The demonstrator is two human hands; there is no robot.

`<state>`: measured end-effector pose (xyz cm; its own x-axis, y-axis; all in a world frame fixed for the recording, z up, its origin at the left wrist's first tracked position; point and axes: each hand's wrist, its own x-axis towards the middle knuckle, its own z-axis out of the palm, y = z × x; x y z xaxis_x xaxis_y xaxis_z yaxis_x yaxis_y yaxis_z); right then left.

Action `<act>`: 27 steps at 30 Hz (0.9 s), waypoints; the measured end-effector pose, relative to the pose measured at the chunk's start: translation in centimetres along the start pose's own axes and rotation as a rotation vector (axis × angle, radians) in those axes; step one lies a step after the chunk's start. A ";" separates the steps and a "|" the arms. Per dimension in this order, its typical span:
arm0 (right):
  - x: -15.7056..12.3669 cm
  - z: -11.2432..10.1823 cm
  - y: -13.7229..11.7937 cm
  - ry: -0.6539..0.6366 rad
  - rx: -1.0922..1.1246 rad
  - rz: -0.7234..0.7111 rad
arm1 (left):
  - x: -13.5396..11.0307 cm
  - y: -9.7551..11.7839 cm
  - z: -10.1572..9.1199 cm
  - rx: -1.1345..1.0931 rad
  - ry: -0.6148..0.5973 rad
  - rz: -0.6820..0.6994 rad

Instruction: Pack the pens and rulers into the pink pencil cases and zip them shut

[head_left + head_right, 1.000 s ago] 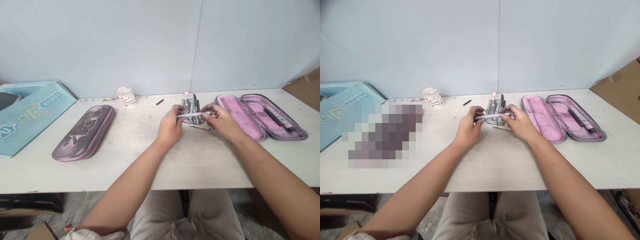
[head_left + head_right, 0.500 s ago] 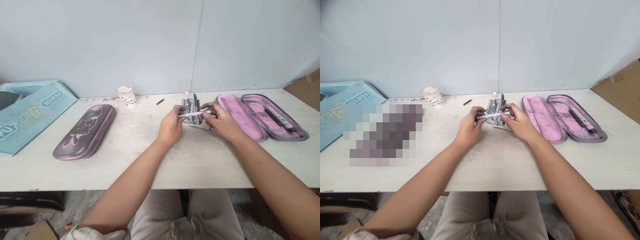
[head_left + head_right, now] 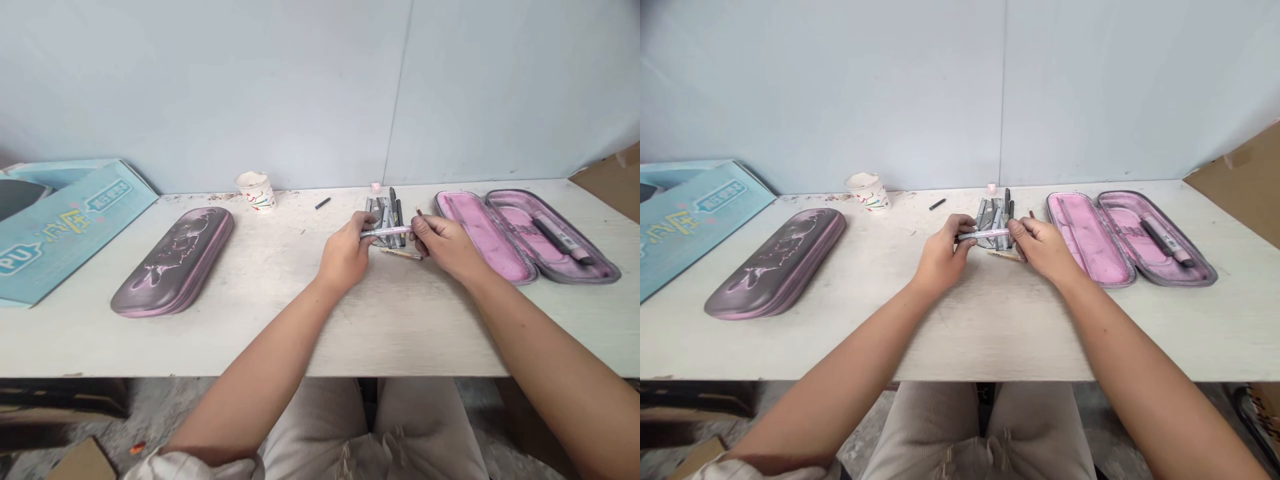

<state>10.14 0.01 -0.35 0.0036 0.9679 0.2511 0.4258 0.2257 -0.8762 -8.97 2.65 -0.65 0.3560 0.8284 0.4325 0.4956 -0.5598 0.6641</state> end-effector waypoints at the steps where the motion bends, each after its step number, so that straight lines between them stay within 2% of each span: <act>1: 0.0 0.0 0.0 -0.010 0.037 -0.014 | 0.0 0.0 0.0 0.005 -0.001 -0.004; 4: 0.0 -0.1 -0.1 -0.007 0.077 -0.046 | -0.1 0.1 0.0 0.010 -0.004 -0.022; 8: -0.1 -0.3 -0.1 0.110 -0.059 -0.018 | -0.2 0.3 0.0 0.024 -0.048 -0.001; 13: 0.0 -0.3 0.0 -0.026 0.034 -0.050 | -0.1 0.1 0.1 0.012 -0.030 0.012; 18: 0.0 -0.2 0.0 0.052 -0.103 -0.013 | 0.0 0.1 0.1 0.024 -0.047 0.026; 22: -0.1 -0.2 -0.3 -0.012 -0.084 -0.077 | 0.0 0.0 -0.1 0.015 -0.028 0.024; 27: -0.3 0.0 -1.0 0.023 -0.247 -0.030 | 0.0 0.1 -0.3 0.092 0.001 -0.002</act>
<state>9.72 -0.52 0.43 0.0071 0.9577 0.2875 0.6343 0.2180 -0.7417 -9.15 2.64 -0.39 0.3545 0.8295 0.4317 0.5668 -0.5577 0.6064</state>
